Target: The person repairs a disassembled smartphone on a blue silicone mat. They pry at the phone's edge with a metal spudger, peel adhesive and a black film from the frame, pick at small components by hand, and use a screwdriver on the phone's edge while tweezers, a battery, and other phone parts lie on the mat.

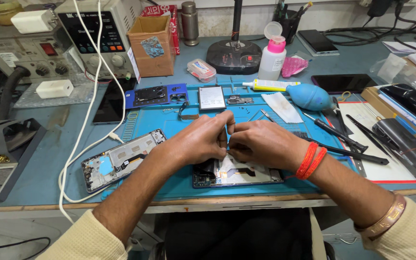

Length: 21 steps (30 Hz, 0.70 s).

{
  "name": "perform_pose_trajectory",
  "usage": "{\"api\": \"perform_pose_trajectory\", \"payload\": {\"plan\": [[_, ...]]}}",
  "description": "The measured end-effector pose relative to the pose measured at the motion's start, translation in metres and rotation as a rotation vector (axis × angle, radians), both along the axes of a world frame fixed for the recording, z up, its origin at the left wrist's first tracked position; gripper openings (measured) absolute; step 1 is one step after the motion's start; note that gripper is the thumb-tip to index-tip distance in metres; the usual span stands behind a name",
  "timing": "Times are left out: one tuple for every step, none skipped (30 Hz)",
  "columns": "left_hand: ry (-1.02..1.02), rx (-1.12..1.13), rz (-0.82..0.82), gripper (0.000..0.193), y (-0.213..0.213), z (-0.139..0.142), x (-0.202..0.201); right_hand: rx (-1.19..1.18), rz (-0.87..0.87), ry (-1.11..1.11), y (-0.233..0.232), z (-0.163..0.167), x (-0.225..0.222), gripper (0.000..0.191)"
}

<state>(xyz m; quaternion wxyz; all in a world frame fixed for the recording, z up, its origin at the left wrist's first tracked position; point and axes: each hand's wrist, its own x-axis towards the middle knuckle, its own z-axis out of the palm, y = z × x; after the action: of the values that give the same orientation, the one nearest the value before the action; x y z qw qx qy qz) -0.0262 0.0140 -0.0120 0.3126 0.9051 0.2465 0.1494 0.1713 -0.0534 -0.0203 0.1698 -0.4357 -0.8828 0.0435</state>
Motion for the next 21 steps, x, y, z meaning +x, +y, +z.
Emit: {"api": "perform_pose_trajectory", "payload": {"plan": [[0.011,0.002,0.002,0.037,0.000,0.000,0.000,-0.018,0.003,-0.007,0.001,0.000,0.002,0.016],[0.023,0.003,0.003,0.036,0.000,0.000,-0.001,-0.036,0.006,-0.013,0.002,0.000,0.002,0.016],[0.033,0.006,0.002,0.035,0.000,0.000,0.000,-0.052,0.006,-0.021,0.002,0.000,0.004,0.016],[0.025,-0.008,-0.010,0.036,0.000,0.000,0.000,-0.059,0.001,-0.028,0.002,0.001,0.005,0.015],[0.018,-0.023,-0.022,0.036,0.000,0.001,0.000,-0.066,-0.004,-0.034,0.001,0.001,0.006,0.014],[0.011,-0.037,-0.034,0.037,-0.001,0.001,0.000,-0.073,-0.009,-0.040,0.000,0.001,0.007,0.014],[0.016,-0.027,-0.030,0.035,-0.001,0.002,0.001,-0.056,0.003,-0.040,-0.001,0.001,0.010,0.014],[0.021,-0.021,-0.025,0.033,-0.001,0.003,0.002,-0.043,0.015,-0.040,-0.002,0.002,0.012,0.015],[0.027,-0.014,-0.020,0.032,-0.002,0.003,0.001,-0.029,0.028,-0.039,-0.003,0.002,0.013,0.015],[0.028,-0.004,-0.021,0.030,-0.003,0.004,0.001,-0.032,0.015,-0.065,-0.004,0.003,0.015,0.015],[0.029,0.005,-0.024,0.029,-0.003,0.005,0.001,-0.035,0.000,-0.092,-0.005,0.004,0.017,0.015],[0.029,0.014,-0.028,0.027,-0.003,0.006,0.001,-0.038,-0.015,-0.119,-0.006,0.004,0.019,0.016],[0.040,0.027,-0.028,0.027,-0.003,0.007,0.001,-0.039,-0.005,-0.117,-0.007,0.006,0.021,0.015],[0.052,0.037,-0.026,0.028,-0.004,0.008,0.001,-0.042,0.008,-0.114,-0.008,0.008,0.022,0.015],[0.064,0.047,-0.025,0.028,-0.004,0.008,0.002,-0.046,0.019,-0.112,-0.010,0.009,0.024,0.015],[0.062,0.040,-0.026,0.028,-0.004,0.009,0.001,-0.057,0.000,-0.121,-0.011,0.011,0.026,0.015],[0.059,0.034,-0.029,0.027,-0.005,0.009,0.001,-0.069,-0.019,-0.129,-0.013,0.012,0.028,0.016],[0.057,0.029,-0.031,0.027,-0.004,0.009,0.001,-0.079,-0.038,-0.138,-0.015,0.014,0.029,0.017],[0.066,0.024,-0.027,0.027,-0.004,0.010,0.001,-0.089,-0.038,-0.143,-0.016,0.015,0.030,0.018],[0.074,0.018,-0.024,0.026,-0.004,0.010,0.001,-0.100,-0.040,-0.149,-0.017,0.016,0.031,0.018],[0.083,0.012,-0.022,0.026,-0.004,0.010,0.001,-0.111,-0.042,-0.153,-0.018,0.017,0.032,0.019]]}}
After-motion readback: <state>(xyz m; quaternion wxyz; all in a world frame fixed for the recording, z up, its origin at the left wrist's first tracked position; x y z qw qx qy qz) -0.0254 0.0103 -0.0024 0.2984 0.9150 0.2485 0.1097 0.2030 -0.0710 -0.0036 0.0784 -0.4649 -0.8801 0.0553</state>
